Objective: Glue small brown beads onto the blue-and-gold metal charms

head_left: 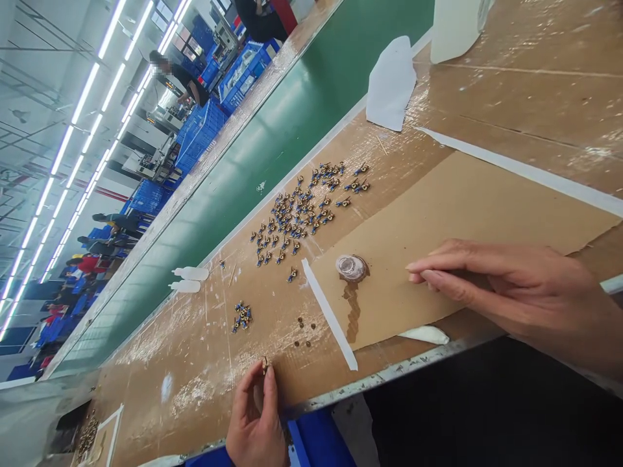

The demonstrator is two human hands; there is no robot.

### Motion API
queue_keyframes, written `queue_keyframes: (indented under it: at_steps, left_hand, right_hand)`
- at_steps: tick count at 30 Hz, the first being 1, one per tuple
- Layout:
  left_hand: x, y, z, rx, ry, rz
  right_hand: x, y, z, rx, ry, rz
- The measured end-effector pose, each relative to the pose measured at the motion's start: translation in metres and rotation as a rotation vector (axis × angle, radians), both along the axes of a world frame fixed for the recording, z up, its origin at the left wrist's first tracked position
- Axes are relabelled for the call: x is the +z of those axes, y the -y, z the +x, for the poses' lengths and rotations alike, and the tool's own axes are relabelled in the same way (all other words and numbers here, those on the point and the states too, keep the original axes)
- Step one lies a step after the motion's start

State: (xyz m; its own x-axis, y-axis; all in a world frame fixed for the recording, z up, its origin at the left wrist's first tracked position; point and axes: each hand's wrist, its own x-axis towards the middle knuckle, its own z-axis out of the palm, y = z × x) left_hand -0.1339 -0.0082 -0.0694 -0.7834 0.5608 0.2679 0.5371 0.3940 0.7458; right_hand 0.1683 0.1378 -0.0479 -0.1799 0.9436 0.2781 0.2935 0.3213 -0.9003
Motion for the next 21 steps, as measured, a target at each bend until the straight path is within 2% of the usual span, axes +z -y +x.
queue_keyframes:
  at_steps: [6, 10, 12, 16, 21]
  left_hand:
    - [0.012, -0.008, 0.016, -0.001, 0.363, 0.333]
    - [0.022, -0.012, 0.021, -0.022, 0.493, 0.36]
    - [0.026, -0.013, 0.022, -0.056, 0.494, 0.36]
    - [0.031, -0.02, 0.023, -0.215, 0.431, 0.302]
    - [0.048, -0.043, 0.037, -0.338, 0.156, 0.243]
  right_hand:
    - [-0.001, 0.0, -0.002, -0.002, 0.001, 0.005]
    - [-0.006, -0.001, 0.001, 0.03, -0.006, 0.066]
    - [-0.01, -0.003, 0.003, 0.06, -0.019, 0.136]
    - [-0.014, -0.006, 0.004, 0.111, -0.065, 0.201]
    - [-0.017, -0.007, 0.004, 0.167, -0.099, 0.172]
